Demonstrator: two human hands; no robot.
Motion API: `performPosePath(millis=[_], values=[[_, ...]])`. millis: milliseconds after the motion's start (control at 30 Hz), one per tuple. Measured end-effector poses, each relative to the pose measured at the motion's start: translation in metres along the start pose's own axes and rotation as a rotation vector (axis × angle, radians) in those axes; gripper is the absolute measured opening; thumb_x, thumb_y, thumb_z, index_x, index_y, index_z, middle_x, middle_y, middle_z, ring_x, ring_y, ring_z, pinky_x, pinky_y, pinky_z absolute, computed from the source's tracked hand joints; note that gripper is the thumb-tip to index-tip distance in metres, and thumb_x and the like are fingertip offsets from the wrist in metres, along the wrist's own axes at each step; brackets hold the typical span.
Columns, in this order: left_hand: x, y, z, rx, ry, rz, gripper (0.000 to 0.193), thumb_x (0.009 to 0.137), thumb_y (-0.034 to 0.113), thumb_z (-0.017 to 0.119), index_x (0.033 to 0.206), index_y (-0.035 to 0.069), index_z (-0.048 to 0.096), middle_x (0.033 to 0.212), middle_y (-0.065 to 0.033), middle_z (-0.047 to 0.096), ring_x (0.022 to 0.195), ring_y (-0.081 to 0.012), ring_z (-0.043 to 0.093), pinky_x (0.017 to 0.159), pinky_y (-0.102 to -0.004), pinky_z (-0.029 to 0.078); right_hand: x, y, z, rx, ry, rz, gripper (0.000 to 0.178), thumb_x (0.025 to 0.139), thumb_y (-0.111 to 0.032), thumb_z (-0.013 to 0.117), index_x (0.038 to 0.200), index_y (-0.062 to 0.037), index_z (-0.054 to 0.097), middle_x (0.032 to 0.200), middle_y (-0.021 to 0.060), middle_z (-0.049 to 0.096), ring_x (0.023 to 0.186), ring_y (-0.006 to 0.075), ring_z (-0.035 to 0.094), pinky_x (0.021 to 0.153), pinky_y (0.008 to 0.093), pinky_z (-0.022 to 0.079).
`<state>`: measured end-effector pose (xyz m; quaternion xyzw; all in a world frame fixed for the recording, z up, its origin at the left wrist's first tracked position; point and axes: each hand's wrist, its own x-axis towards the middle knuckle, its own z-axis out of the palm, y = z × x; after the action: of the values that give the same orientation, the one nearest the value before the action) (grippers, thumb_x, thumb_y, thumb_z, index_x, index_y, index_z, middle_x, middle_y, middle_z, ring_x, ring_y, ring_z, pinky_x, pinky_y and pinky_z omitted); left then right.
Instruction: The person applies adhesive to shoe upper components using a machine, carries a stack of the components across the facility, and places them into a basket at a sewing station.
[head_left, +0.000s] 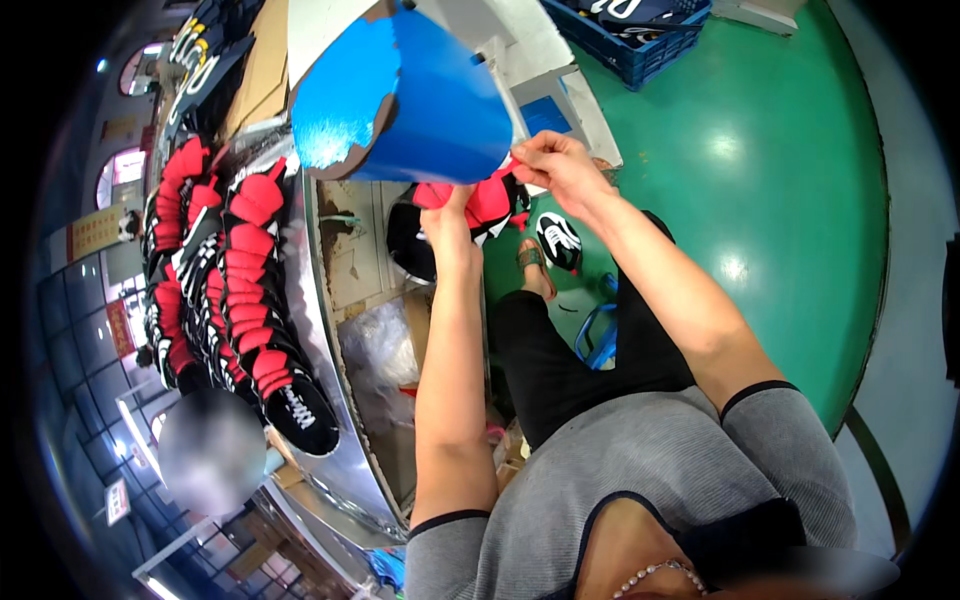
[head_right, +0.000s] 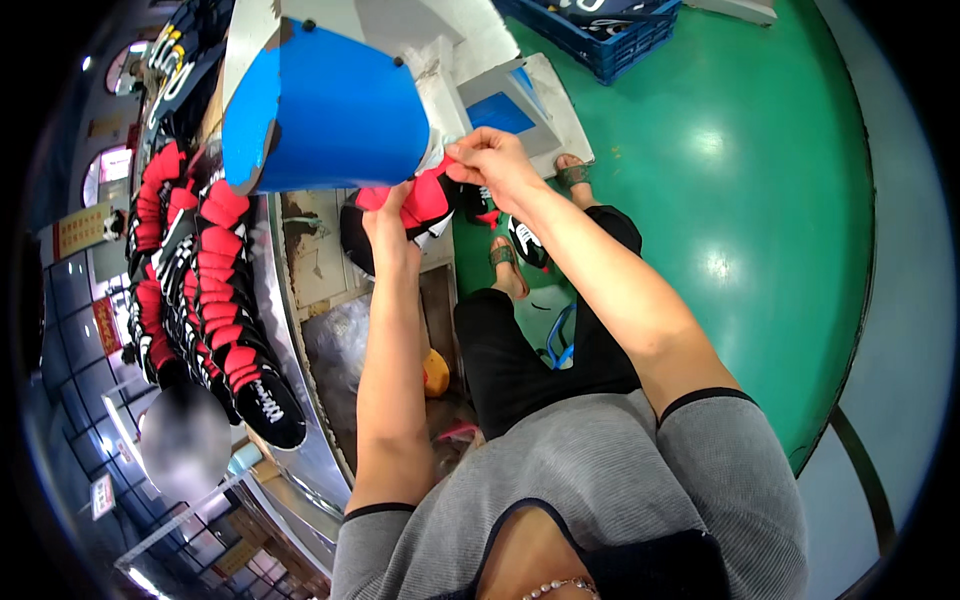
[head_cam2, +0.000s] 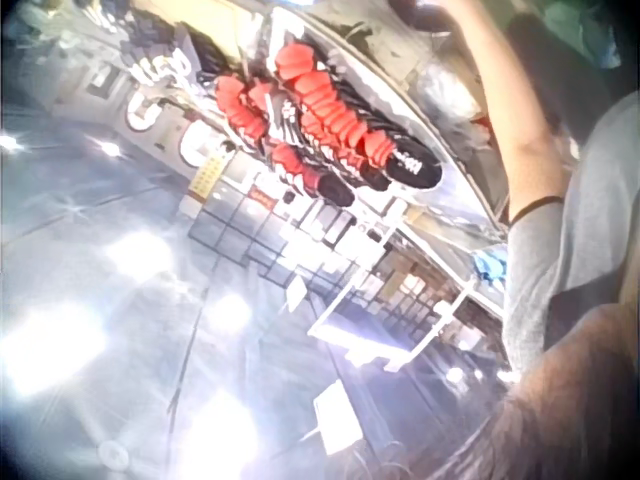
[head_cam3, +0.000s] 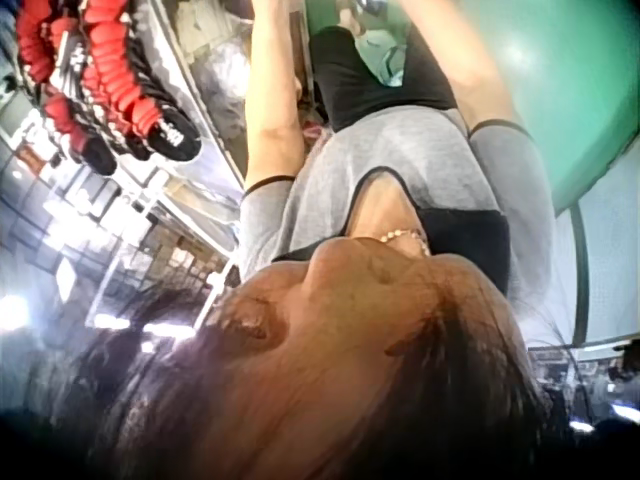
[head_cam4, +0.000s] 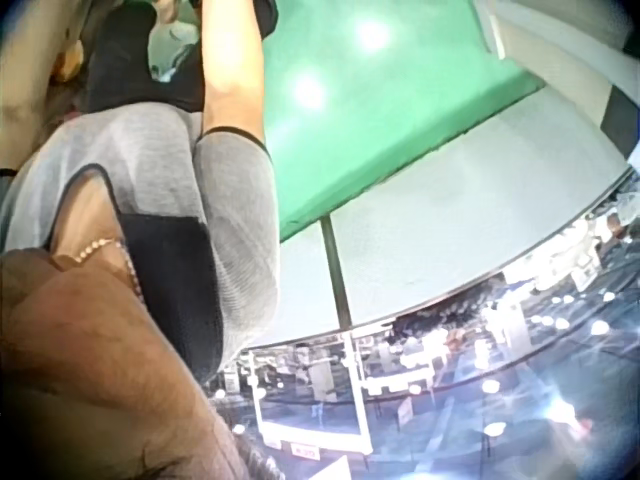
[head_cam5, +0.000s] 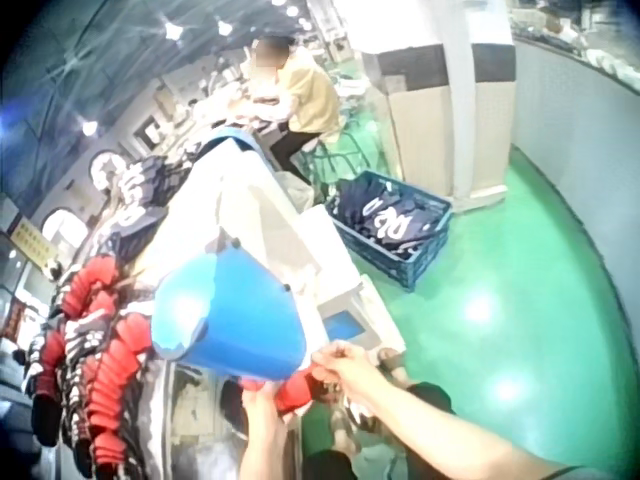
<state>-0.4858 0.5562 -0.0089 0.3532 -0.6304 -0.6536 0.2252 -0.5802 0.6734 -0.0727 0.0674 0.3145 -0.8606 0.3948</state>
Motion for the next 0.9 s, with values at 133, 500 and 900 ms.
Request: performPosePath(millis=[133,500,900], values=[[0.029,-0.016,-0.005,-0.211,0.112,-0.292,0.03,0.074,0.004,0.07,0.103,-0.003,0.063,0.097,-0.0091,0.067,0.088,-0.0191,0.064,0.081,-0.0324,0.05,0.017,0.001,0.009,-0.021,0.108,0.024,0.006,0.083,-0.002,0.06,0.079,-0.0047,0.057,0.069,0.0029,0.057,0.052,0.0117,0.054,0.046,0.0225,0.046],[-0.132,0.05,-0.14,-0.282,0.506,0.009,0.031,0.08,0.016,0.072,0.107,0.004,0.062,0.101,-0.0052,0.065,0.093,-0.014,0.061,0.084,-0.0319,0.047,-0.038,0.026,-0.099,-0.268,0.228,0.118,0.011,0.093,-0.019,0.055,0.087,-0.0098,0.055,0.072,-0.0005,0.056,0.061,0.0074,0.053,0.056,0.0196,0.045],[-0.071,0.076,-0.435,0.53,1.35,0.363,0.055,0.08,0.041,0.072,0.107,-0.002,0.053,0.1,-0.0109,0.063,0.091,-0.0211,0.059,0.083,-0.0323,0.045,-0.087,0.165,-0.106,-1.067,-0.181,0.62,0.015,0.091,-0.024,0.059,0.099,-0.012,0.058,0.082,0.0016,0.062,0.068,0.0108,0.058,0.06,0.0244,0.047]])
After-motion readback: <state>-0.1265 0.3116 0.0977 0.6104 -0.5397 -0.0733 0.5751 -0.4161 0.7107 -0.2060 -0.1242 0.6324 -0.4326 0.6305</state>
